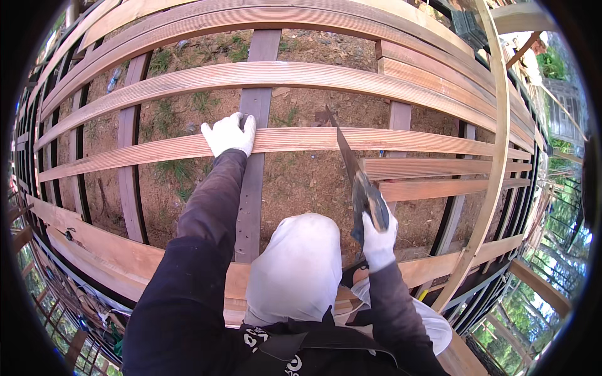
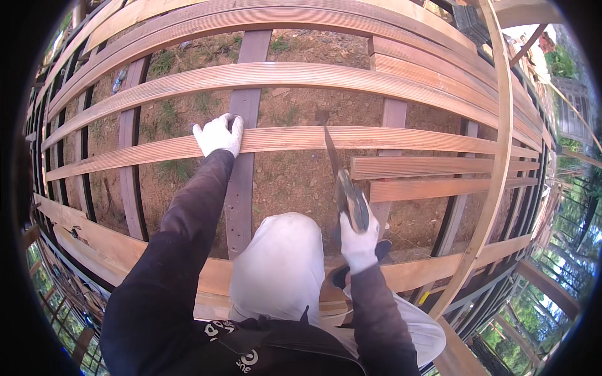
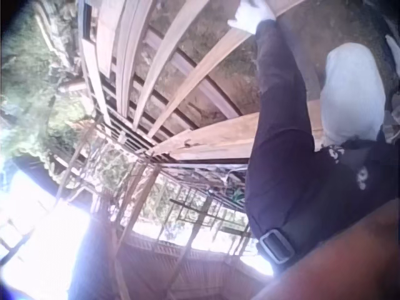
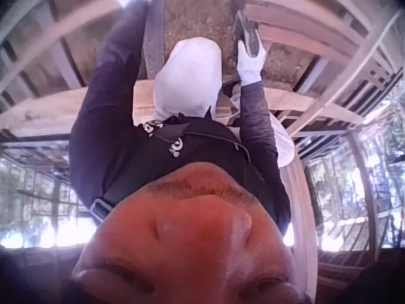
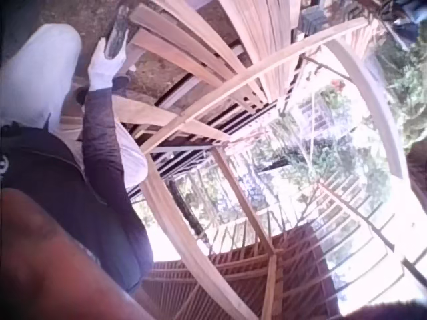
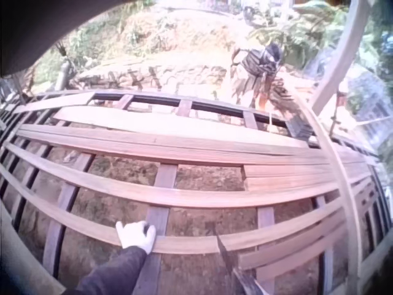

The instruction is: The person marks a wooden plank with a pencil using a hand saw as a straight edge, then cuts the wooden plank with the hand saw.

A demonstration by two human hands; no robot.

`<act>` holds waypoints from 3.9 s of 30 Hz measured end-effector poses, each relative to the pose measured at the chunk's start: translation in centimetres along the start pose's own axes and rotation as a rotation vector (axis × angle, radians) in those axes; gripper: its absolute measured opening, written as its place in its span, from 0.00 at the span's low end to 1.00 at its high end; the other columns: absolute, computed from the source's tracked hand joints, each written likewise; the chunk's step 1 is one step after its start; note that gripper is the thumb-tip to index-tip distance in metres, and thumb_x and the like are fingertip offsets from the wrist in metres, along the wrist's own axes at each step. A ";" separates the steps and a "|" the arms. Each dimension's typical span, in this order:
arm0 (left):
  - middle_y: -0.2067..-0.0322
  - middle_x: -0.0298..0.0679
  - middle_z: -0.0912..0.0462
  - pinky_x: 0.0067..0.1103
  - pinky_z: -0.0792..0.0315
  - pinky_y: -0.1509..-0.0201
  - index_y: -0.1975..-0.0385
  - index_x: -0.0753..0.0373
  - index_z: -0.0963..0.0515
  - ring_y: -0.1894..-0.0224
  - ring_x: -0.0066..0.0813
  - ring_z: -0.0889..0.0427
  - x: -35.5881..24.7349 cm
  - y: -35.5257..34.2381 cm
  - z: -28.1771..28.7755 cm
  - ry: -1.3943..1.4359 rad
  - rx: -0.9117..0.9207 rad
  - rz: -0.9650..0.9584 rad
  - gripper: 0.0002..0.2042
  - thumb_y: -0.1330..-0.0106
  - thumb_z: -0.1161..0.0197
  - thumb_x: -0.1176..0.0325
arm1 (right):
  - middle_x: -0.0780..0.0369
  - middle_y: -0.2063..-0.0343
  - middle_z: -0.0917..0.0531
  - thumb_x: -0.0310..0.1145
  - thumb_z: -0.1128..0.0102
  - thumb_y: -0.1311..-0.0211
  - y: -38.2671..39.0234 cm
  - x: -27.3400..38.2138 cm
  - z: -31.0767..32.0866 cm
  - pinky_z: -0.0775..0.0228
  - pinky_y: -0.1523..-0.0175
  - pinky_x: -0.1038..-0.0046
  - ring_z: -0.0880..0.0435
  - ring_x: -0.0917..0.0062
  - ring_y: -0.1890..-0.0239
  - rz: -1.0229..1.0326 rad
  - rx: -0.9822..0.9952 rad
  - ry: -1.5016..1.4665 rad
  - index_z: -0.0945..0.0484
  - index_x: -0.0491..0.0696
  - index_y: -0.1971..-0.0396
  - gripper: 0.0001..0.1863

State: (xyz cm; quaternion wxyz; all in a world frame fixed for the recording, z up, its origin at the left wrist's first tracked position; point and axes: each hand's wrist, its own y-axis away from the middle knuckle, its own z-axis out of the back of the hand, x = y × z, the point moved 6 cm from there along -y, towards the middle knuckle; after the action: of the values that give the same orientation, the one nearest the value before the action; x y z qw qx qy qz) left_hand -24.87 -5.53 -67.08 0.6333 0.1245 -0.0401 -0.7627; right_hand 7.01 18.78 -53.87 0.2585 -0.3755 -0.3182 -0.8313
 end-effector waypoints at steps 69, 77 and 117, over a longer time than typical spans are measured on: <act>0.51 0.38 0.12 0.53 0.53 0.23 0.47 0.50 0.16 0.44 0.40 0.17 0.4 0.0 -0.6 -0.022 0.005 0.008 0.21 0.27 0.49 0.46 | 0.51 0.52 0.12 0.29 0.33 0.38 -6.2 -1.0 -2.6 0.25 0.41 0.68 0.13 0.70 0.48 -0.012 0.021 0.020 0.20 0.38 0.43 0.23; 0.56 0.41 0.11 0.53 0.52 0.24 0.49 0.53 0.15 0.48 0.41 0.15 -2.0 -0.2 0.6 0.056 -0.114 -0.072 0.22 0.29 0.47 0.46 | 0.56 0.51 0.12 0.26 0.35 0.37 -6.0 -3.0 -2.1 0.22 0.46 0.68 0.14 0.74 0.49 -0.132 -0.062 -0.123 0.22 0.40 0.40 0.24; 0.57 0.40 0.11 0.54 0.52 0.24 0.50 0.53 0.15 0.48 0.42 0.15 1.8 -0.2 0.6 -0.006 -0.165 -0.043 0.23 0.29 0.47 0.44 | 0.55 0.45 0.15 0.22 0.42 0.39 6.7 0.9 2.3 0.25 0.39 0.69 0.16 0.73 0.47 -0.168 0.019 -0.331 0.27 0.36 0.34 0.30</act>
State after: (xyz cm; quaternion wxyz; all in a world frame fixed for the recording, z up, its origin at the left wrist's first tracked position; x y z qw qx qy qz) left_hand -25.50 -7.26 -66.79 0.6247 0.0706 0.0236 -0.7773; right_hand 12.04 15.80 -49.72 0.1358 -0.4768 -0.3944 -0.7738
